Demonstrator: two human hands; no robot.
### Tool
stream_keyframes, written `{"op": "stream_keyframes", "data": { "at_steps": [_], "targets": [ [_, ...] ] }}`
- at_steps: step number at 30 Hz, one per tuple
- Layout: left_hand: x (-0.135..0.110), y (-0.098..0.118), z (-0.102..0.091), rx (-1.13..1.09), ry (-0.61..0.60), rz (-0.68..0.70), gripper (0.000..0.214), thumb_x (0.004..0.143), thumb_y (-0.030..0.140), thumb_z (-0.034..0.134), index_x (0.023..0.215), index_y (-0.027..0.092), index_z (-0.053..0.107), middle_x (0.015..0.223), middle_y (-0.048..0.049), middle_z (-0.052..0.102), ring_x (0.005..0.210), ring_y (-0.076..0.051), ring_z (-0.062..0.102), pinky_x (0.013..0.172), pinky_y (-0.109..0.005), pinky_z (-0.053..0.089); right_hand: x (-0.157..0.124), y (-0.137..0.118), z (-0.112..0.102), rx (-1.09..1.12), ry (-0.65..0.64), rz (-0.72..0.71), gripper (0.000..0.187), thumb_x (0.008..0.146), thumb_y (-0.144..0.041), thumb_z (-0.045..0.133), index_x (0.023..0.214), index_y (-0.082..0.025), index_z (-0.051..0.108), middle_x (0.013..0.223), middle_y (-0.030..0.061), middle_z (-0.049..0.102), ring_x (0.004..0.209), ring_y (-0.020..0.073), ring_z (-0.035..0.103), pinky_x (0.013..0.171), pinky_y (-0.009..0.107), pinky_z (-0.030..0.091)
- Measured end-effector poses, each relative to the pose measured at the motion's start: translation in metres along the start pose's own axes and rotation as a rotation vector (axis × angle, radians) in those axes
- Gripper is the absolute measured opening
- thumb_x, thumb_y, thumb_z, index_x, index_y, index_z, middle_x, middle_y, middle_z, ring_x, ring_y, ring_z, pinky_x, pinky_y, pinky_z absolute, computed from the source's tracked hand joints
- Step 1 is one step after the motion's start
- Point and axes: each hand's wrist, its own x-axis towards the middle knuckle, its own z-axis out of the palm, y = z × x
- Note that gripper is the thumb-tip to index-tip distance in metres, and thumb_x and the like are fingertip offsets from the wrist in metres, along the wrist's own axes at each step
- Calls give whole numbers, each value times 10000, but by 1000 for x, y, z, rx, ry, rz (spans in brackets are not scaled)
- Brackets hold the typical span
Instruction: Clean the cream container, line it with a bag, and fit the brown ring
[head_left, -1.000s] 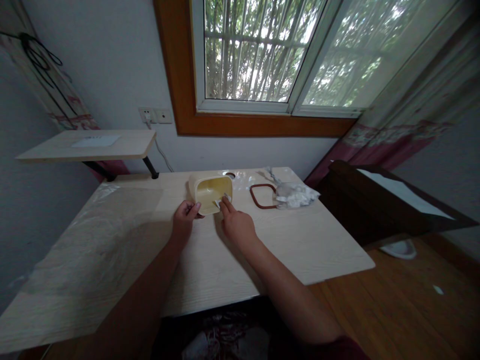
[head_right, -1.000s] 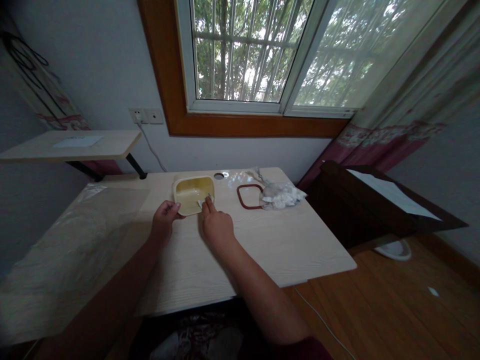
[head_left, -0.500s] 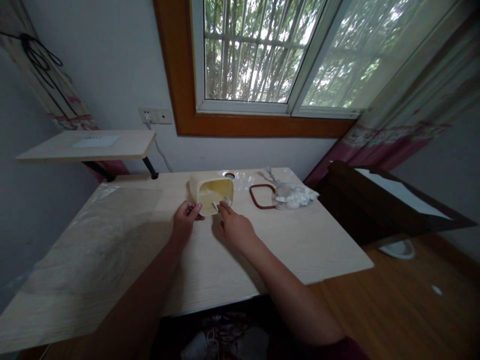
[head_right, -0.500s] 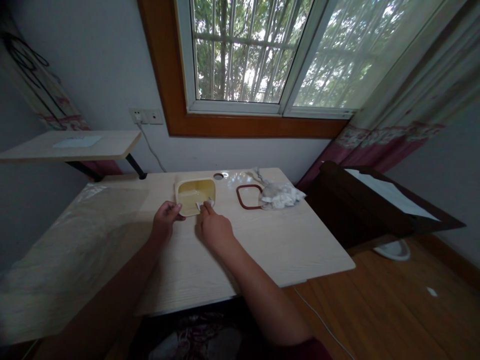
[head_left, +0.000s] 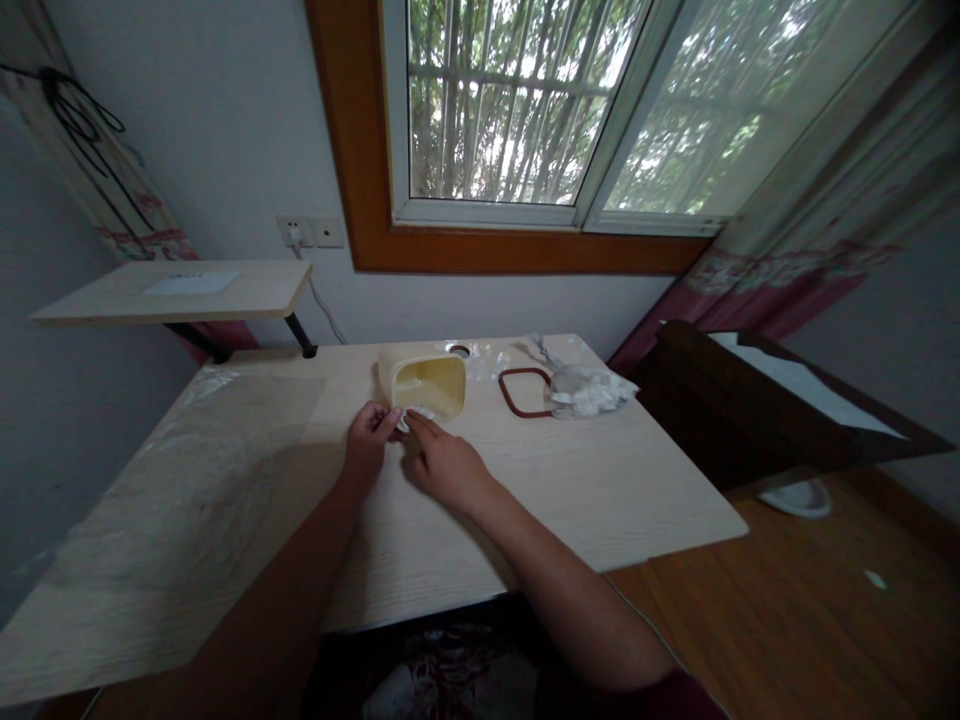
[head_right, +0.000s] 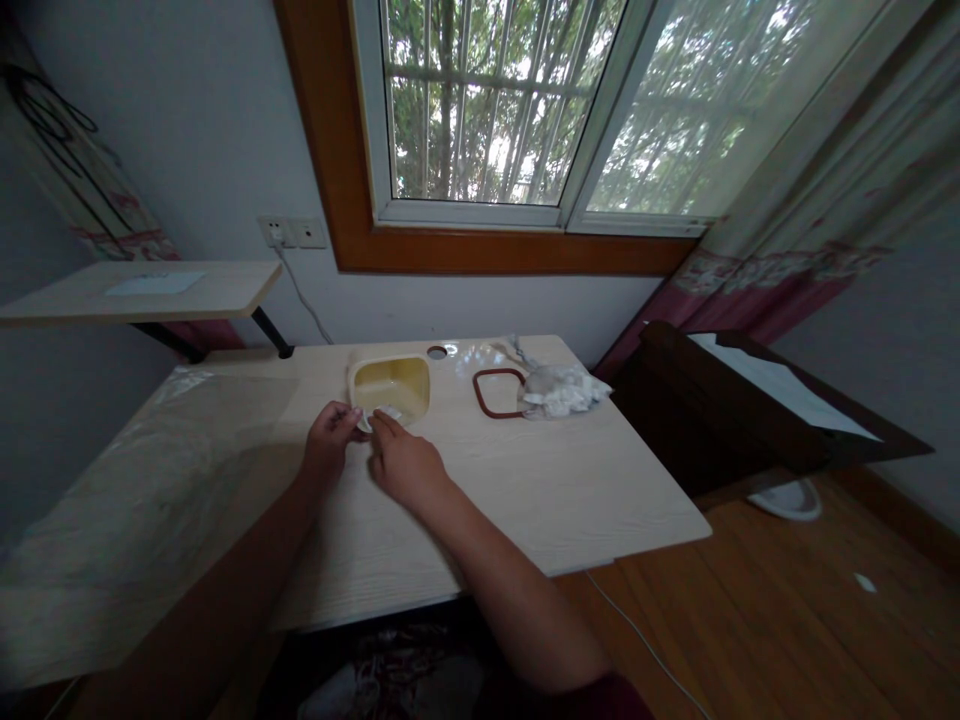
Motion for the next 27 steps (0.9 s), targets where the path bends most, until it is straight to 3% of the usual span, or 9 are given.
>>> {"op": "stream_keyframes", "data": {
  "at_steps": [9, 14, 27],
  "targets": [
    [0, -3, -1, 54, 15, 42, 360, 789, 498, 740, 769, 196, 546, 607, 45, 582, 481, -99, 537, 469, -210, 422, -2, 25, -10, -216, -28, 151, 647, 927, -254, 441, 1566, -235, 335, 1667, 86, 287, 1154, 263, 683, 910, 426, 588],
    [1, -3, -2, 27, 10, 16, 349, 781, 480, 744, 755, 201, 536, 582, 52, 559, 455, -91, 488, 439, -204, 371, -2, 26, -9, -266, -17, 186, 627, 946, -214, 391, 1570, -223, 328, 1669, 105, 274, 1112, 267, 701, 891, 437, 590],
    [-1, 0, -3, -34, -19, -34, 372, 749, 498, 756, 774, 207, 526, 580, 71, 507, 455, -86, 455, 445, -205, 361, -1, -10, 12, -158, 10, 3, 690, 944, -311, 427, 1596, -182, 240, 1672, 145, 246, 1158, 282, 678, 894, 414, 598]
  ]
}}
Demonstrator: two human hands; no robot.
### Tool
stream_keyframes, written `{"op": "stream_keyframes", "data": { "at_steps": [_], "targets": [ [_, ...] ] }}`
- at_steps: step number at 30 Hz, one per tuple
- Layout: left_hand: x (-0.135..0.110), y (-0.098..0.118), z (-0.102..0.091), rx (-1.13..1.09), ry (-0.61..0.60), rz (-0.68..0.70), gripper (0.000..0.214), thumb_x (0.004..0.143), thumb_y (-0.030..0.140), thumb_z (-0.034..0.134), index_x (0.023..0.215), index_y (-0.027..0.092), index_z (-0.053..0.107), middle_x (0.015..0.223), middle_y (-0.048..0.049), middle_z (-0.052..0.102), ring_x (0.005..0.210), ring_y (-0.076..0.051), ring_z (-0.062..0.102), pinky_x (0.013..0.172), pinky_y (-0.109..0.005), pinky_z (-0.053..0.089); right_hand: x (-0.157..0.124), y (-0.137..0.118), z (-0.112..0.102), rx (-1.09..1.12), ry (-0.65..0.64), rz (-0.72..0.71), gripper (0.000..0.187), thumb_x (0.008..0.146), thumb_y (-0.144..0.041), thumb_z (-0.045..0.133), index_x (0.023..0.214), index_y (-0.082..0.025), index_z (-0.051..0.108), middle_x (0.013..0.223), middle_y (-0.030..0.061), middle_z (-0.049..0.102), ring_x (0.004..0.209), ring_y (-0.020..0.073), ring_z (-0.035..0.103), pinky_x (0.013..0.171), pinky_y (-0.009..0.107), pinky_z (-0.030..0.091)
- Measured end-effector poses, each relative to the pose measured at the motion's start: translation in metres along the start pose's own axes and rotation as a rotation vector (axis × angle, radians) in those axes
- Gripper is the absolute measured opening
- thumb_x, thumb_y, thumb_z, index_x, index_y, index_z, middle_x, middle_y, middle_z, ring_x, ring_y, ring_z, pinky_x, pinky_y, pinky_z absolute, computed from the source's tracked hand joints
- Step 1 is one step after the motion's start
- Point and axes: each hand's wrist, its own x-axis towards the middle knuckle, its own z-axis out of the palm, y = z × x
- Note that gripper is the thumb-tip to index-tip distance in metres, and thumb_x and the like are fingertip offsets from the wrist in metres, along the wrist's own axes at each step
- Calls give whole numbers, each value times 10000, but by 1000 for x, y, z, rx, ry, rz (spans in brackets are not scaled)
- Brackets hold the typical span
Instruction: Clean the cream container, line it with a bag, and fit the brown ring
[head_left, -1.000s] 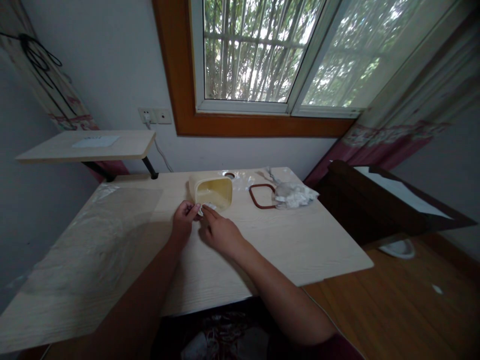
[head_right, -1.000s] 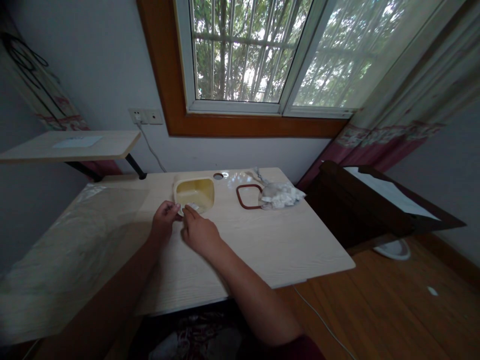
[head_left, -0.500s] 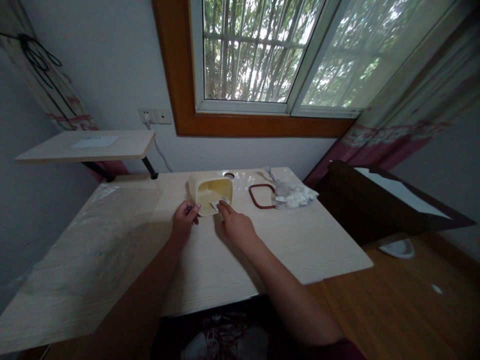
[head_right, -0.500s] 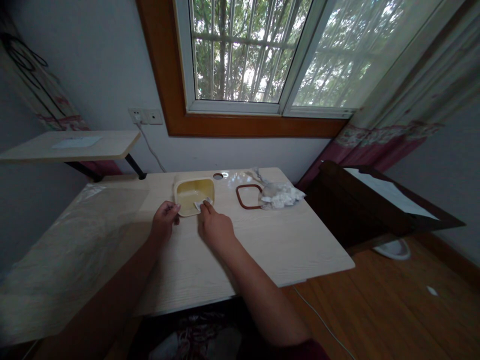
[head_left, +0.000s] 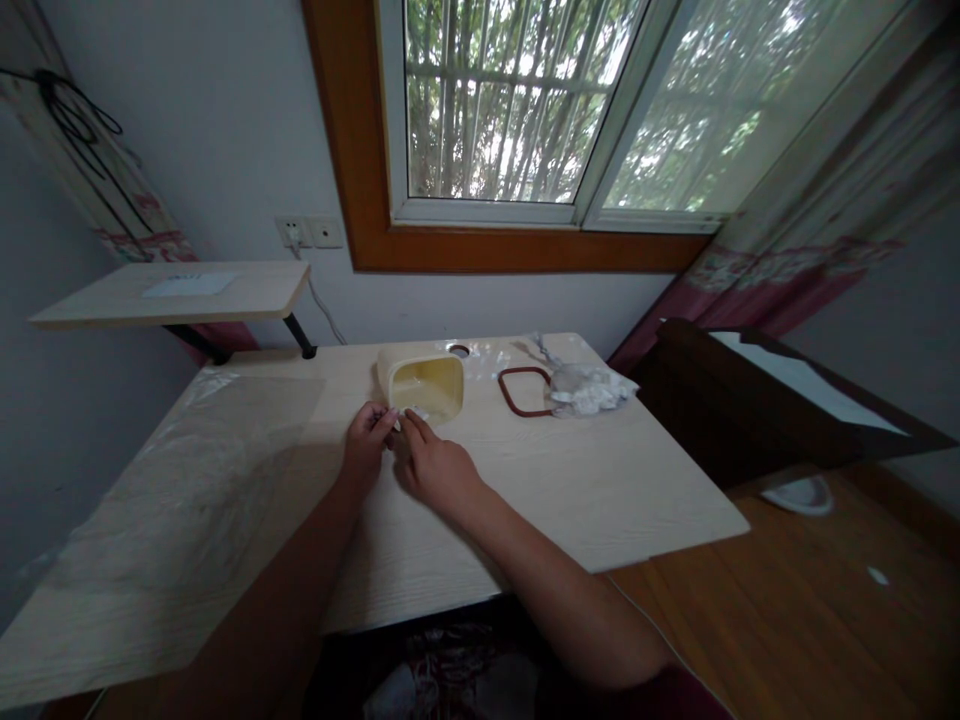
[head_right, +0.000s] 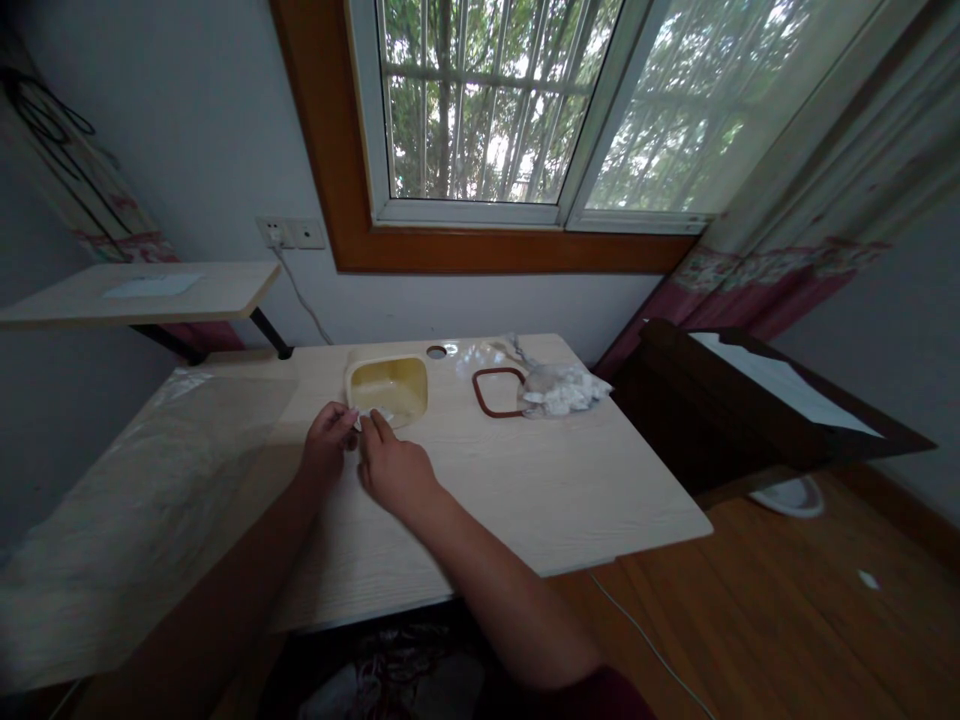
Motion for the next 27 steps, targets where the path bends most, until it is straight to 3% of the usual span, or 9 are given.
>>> {"op": "stream_keyframes", "data": {
  "at_steps": [10, 18, 23, 27],
  "targets": [
    [2, -5, -1, 14, 6, 29, 362, 771, 495, 747, 769, 200, 539, 607, 45, 562, 470, -86, 465, 452, -205, 366, -3, 18, -11, -78, -36, 50, 631, 951, -277, 433, 1569, -292, 306, 1678, 102, 250, 1053, 262, 719, 852, 424, 603],
    [2, -3, 0, 8, 22, 23, 357, 753, 479, 756, 748, 205, 526, 569, 55, 536, 443, -83, 443, 424, -199, 332, 0, 37, -17, -163, -47, 160, 564, 982, -224, 355, 1544, -272, 363, 1657, 104, 309, 1088, 265, 715, 868, 438, 601],
    [3, -5, -1, -5, 18, 28, 350, 756, 474, 755, 757, 205, 532, 577, 53, 541, 447, -82, 443, 430, -199, 333, 0, 29, -13, -121, -27, 108, 596, 962, -238, 377, 1557, -215, 348, 1646, 111, 330, 1103, 278, 707, 874, 433, 602],
    [3, -4, -2, -24, -19, 3, 356, 756, 476, 760, 771, 203, 532, 599, 48, 561, 462, -85, 453, 440, -204, 345, -2, 14, -8, -68, -39, 62, 658, 947, -299, 431, 1587, -248, 283, 1673, 119, 257, 1115, 281, 698, 874, 434, 602]
  ]
}}
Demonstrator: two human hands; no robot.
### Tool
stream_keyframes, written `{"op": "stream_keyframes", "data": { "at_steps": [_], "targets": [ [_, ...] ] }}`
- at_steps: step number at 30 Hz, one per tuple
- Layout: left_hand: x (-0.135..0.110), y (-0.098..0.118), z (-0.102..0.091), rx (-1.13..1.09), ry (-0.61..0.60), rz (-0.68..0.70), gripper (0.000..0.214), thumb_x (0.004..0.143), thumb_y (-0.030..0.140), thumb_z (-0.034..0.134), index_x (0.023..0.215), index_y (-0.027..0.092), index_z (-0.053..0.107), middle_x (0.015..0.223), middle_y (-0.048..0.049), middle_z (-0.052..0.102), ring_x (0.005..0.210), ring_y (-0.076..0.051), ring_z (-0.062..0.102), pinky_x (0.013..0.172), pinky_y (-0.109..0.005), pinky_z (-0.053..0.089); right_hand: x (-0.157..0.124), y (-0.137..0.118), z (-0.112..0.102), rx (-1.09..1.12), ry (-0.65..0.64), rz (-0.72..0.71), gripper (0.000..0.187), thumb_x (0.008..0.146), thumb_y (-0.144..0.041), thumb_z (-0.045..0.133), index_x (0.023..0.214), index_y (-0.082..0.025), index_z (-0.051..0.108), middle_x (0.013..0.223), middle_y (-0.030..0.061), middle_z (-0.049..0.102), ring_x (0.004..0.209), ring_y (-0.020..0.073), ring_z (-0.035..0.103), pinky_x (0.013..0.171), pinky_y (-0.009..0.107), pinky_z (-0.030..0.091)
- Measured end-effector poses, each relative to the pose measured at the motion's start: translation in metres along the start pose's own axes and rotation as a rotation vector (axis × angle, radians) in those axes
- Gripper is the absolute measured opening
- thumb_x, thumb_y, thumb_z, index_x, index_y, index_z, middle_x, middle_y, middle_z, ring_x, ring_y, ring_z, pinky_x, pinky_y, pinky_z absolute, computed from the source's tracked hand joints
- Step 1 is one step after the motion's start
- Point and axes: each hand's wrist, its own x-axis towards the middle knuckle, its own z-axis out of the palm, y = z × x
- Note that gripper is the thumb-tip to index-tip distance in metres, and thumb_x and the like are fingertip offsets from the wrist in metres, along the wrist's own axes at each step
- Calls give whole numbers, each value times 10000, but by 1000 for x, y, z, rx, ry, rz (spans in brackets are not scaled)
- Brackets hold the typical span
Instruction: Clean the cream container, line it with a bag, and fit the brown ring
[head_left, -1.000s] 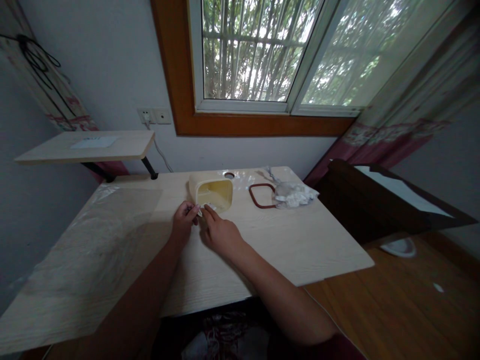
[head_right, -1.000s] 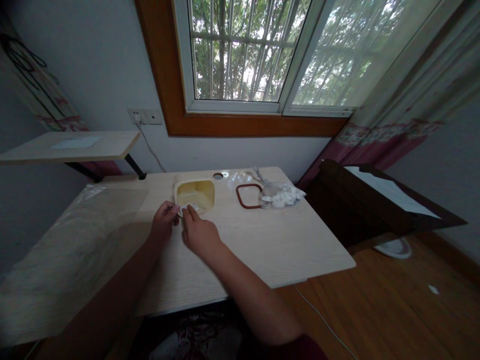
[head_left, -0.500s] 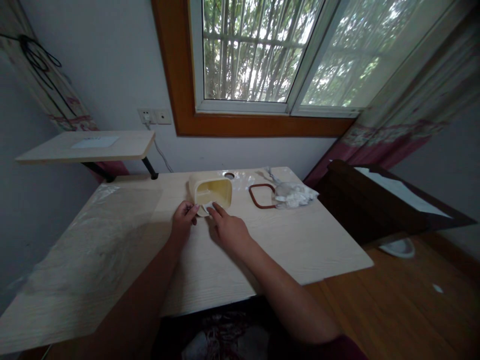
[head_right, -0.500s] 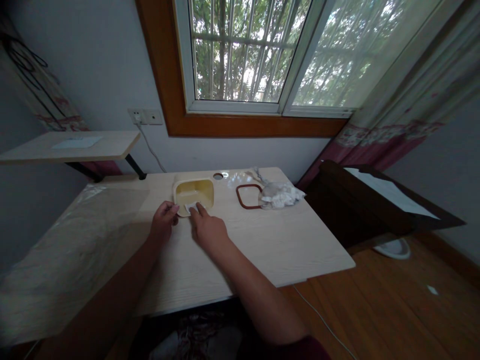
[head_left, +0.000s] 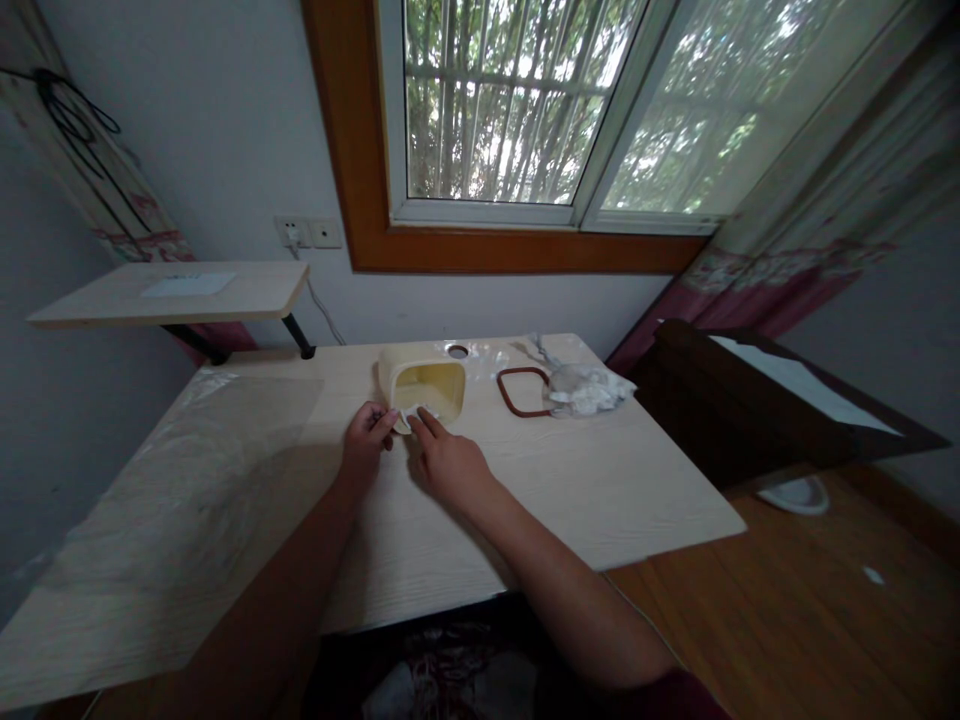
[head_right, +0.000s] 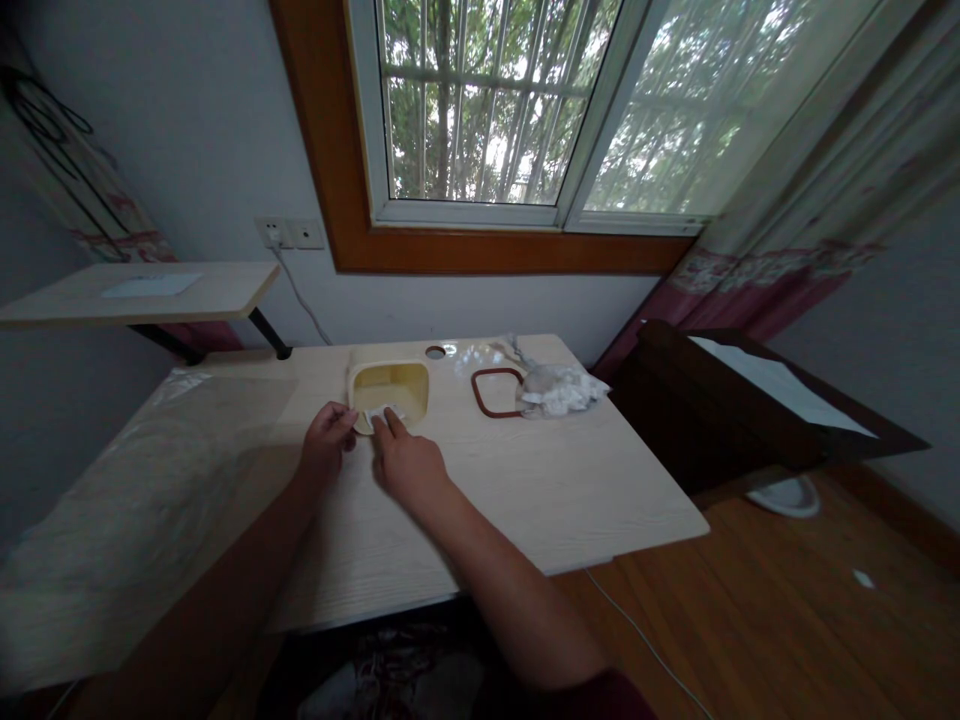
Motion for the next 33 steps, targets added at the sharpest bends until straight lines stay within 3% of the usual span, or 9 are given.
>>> {"op": "stream_keyframes", "data": {
  "at_steps": [5, 9, 19, 25, 33],
  "targets": [
    [-1, 3, -2, -20, 10, 6, 358, 764, 483, 756, 772, 203, 533, 597, 59, 528, 478, -88, 466, 470, -213, 369, -1, -11, 4, 36, 30, -53, 714, 934, -310, 448, 1608, -267, 214, 1690, 114, 201, 1145, 288, 682, 854, 425, 608],
    [0, 3, -2, -48, 32, -12, 376, 743, 495, 762, 764, 201, 528, 603, 54, 536, 472, -86, 463, 466, -213, 365, 1, -8, 4, 11, 51, -55, 656, 951, -310, 430, 1586, -283, 268, 1681, 97, 245, 1101, 286, 699, 844, 438, 609],
    [0, 5, 1, -104, 52, -19, 383, 733, 479, 783, 754, 192, 531, 638, 38, 568, 494, -79, 455, 436, -188, 340, 8, 13, -6, -116, -11, 69, 564, 1007, -261, 330, 1569, -307, 305, 1666, 114, 282, 1017, 268, 730, 808, 446, 608],
    [0, 6, 2, -122, 53, -16, 375, 736, 462, 783, 750, 193, 522, 634, 45, 557, 492, -74, 442, 429, -182, 327, 14, 9, -7, -134, -33, 82, 573, 1001, -232, 302, 1574, -242, 304, 1655, 160, 288, 1021, 286, 731, 807, 456, 605],
    [-1, 2, 0, -103, 9, -34, 381, 739, 476, 777, 777, 198, 521, 628, 50, 555, 469, -73, 440, 434, -191, 334, 21, -7, -3, -38, -29, -5, 605, 973, -258, 382, 1570, -200, 306, 1632, 196, 320, 1064, 294, 718, 855, 438, 597]
  ]
}}
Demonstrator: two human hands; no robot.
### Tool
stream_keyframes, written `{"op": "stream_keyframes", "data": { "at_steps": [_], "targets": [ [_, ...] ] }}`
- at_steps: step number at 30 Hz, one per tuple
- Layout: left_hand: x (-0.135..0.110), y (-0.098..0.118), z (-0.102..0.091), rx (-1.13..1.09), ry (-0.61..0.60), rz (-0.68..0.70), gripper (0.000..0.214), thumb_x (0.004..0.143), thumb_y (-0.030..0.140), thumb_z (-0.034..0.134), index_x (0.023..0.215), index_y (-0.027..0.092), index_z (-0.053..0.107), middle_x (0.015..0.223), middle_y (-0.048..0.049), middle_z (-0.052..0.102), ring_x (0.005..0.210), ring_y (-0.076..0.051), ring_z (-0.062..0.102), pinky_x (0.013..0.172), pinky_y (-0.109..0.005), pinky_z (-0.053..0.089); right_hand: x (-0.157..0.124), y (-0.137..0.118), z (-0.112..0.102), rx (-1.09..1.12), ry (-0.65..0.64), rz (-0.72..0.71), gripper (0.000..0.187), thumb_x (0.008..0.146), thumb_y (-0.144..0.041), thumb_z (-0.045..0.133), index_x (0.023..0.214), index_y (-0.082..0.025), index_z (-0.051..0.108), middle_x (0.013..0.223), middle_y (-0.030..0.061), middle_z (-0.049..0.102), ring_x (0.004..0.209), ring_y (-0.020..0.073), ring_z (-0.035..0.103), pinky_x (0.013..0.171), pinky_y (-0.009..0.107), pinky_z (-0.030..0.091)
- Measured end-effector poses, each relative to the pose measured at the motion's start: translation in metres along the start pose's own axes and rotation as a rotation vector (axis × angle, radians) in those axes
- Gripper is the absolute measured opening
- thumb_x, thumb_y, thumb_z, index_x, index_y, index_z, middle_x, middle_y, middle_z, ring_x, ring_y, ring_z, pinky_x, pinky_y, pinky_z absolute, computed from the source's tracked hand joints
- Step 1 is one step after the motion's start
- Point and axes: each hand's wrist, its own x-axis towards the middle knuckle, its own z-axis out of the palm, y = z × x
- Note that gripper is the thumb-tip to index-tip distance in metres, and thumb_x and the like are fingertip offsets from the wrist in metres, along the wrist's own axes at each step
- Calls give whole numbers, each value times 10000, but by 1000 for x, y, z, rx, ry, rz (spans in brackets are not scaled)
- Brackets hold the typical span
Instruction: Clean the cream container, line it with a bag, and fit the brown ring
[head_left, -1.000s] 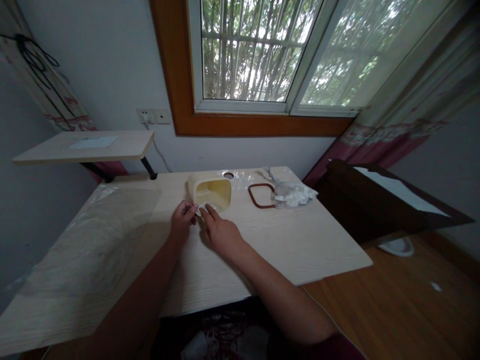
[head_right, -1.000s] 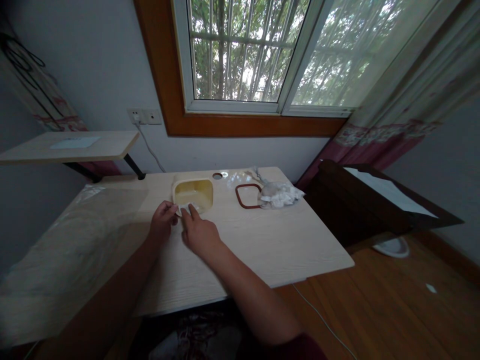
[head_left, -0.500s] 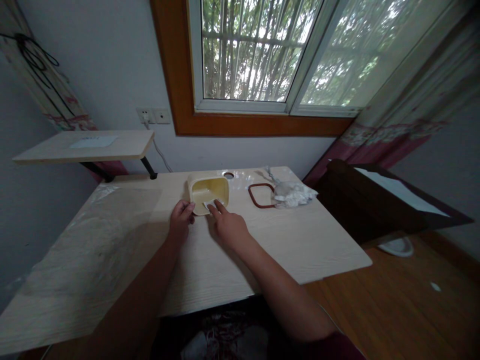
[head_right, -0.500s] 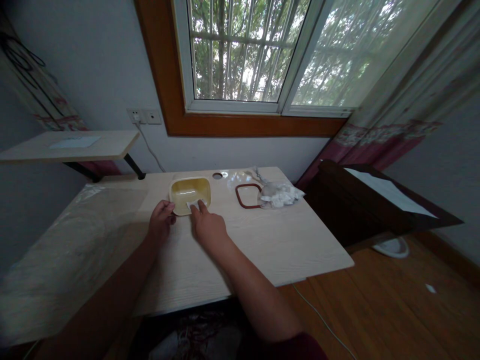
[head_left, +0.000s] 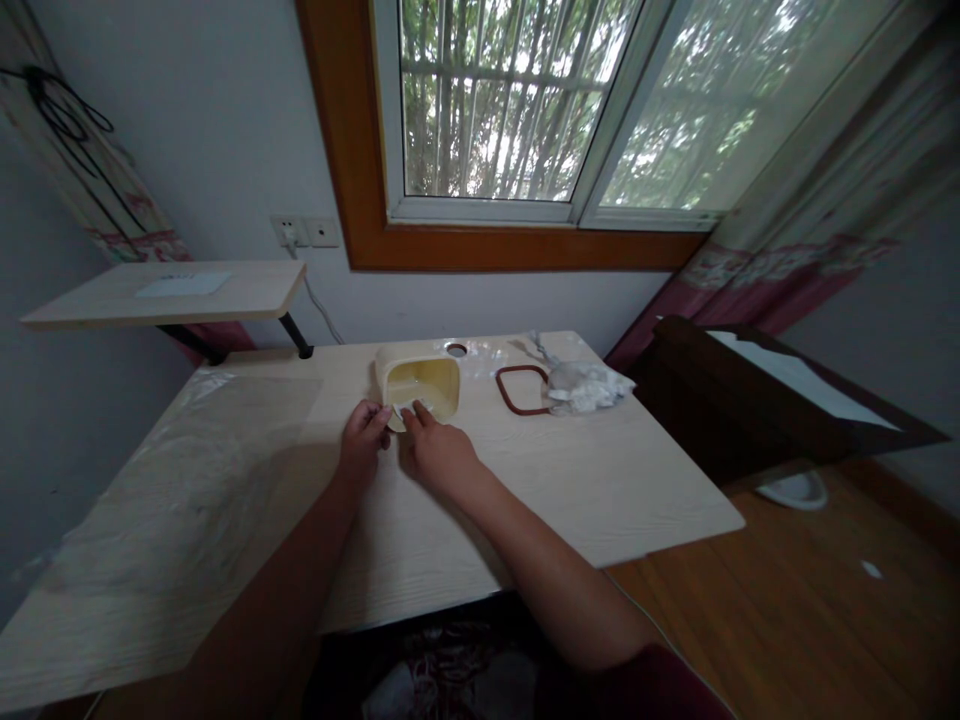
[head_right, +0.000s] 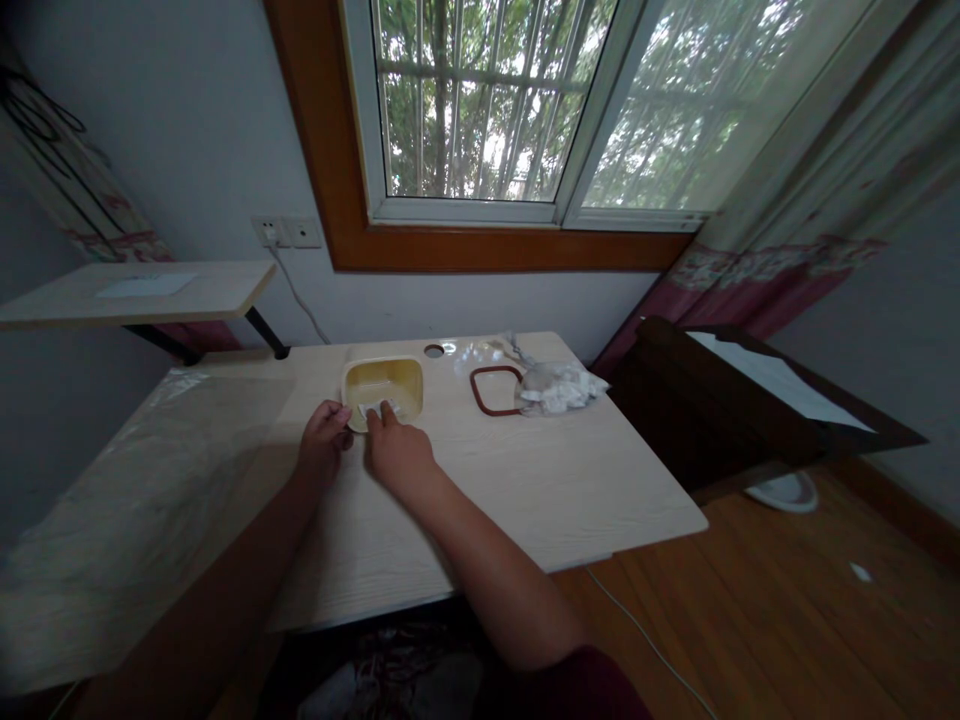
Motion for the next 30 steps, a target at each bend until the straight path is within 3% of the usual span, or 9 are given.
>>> {"op": "stream_keyframes", "data": {
  "at_steps": [7, 21, 30],
  "targets": [
    [-1, 2, 0, -18, -3, -13, 400, 732, 484, 782, 783, 202, 502, 617, 66, 517, 485, -81, 486, 466, -197, 372, 6, -9, 3, 31, 52, -58, 553, 987, -308, 375, 1528, -192, 380, 1594, 183, 395, 1028, 303, 726, 833, 444, 608],
    [1, -5, 0, 44, -25, 41, 385, 779, 482, 767, 772, 203, 502, 598, 61, 510, 463, -75, 437, 428, -191, 327, 10, 13, -1, -79, -59, 147, 590, 988, -216, 310, 1578, -196, 304, 1634, 195, 314, 1088, 308, 708, 856, 465, 591],
    [0, -3, 1, 55, -21, 37, 387, 774, 482, 765, 766, 205, 495, 577, 64, 498, 447, -71, 408, 415, -187, 298, 6, 10, 4, -22, -30, 108, 616, 972, -234, 337, 1583, -168, 293, 1641, 193, 303, 1103, 315, 702, 860, 470, 592]
  ]
}}
